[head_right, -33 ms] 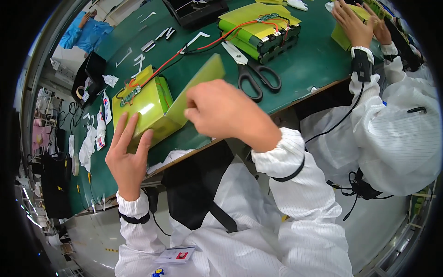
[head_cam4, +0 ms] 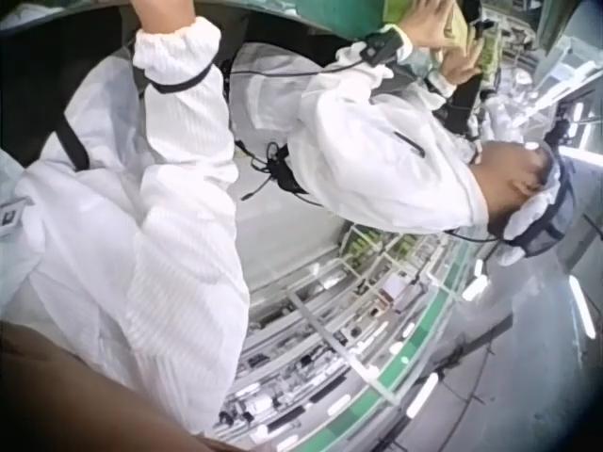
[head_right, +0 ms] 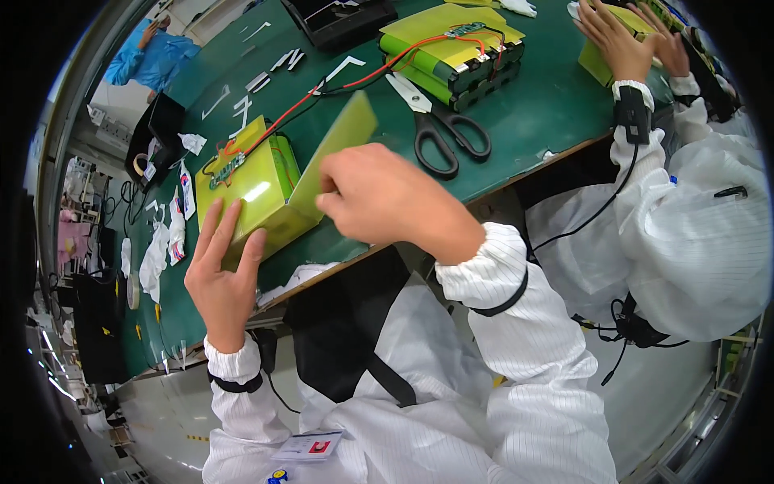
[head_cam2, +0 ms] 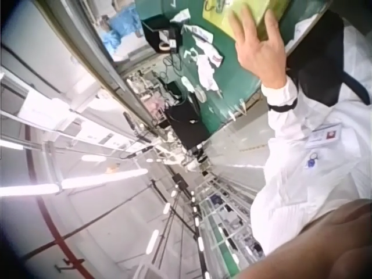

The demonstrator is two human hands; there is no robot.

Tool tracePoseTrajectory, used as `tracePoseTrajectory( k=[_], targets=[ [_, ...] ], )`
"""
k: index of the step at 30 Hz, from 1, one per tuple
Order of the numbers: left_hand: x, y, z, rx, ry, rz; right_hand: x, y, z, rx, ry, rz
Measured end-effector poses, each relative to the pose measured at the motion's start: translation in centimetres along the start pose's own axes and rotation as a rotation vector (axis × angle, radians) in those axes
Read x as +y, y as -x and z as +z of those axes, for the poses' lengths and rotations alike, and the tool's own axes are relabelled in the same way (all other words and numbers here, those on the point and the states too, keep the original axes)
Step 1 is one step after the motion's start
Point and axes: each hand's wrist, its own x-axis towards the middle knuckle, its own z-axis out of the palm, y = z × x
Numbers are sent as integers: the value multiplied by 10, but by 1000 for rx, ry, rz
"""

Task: The person applies adhesive from a tube to a battery pack, wraps a yellow plastic sheet around it, and secures the wrapping with a piece of tape.

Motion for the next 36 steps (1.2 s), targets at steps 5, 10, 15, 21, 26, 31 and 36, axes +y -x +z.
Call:
tracePoseTrajectory(
  k=[5,10,15,21,26,31,36],
  targets=[
    [-7,3,-2,-64,0,-4,4,-14,10,-71,-49,24],
    [-9,3,-1,-82,-9,28,11,-11,26,35,-95,-156],
    [-11,3,1,-46,7,63,6,-4,40,110,-278,-132],
    [-10,3,3,-50,34,31,-4,3,43,87,-386,75],
    [-13,1,2,-50,93,44,8,0,44,127,-462,-113],
    [-15,1,3,-47,105,28,5,-3,38,32,-558,-40],
    [-14,-3,5,-35,77,37,2,-5,38,28,-535,-20]
  ],
)
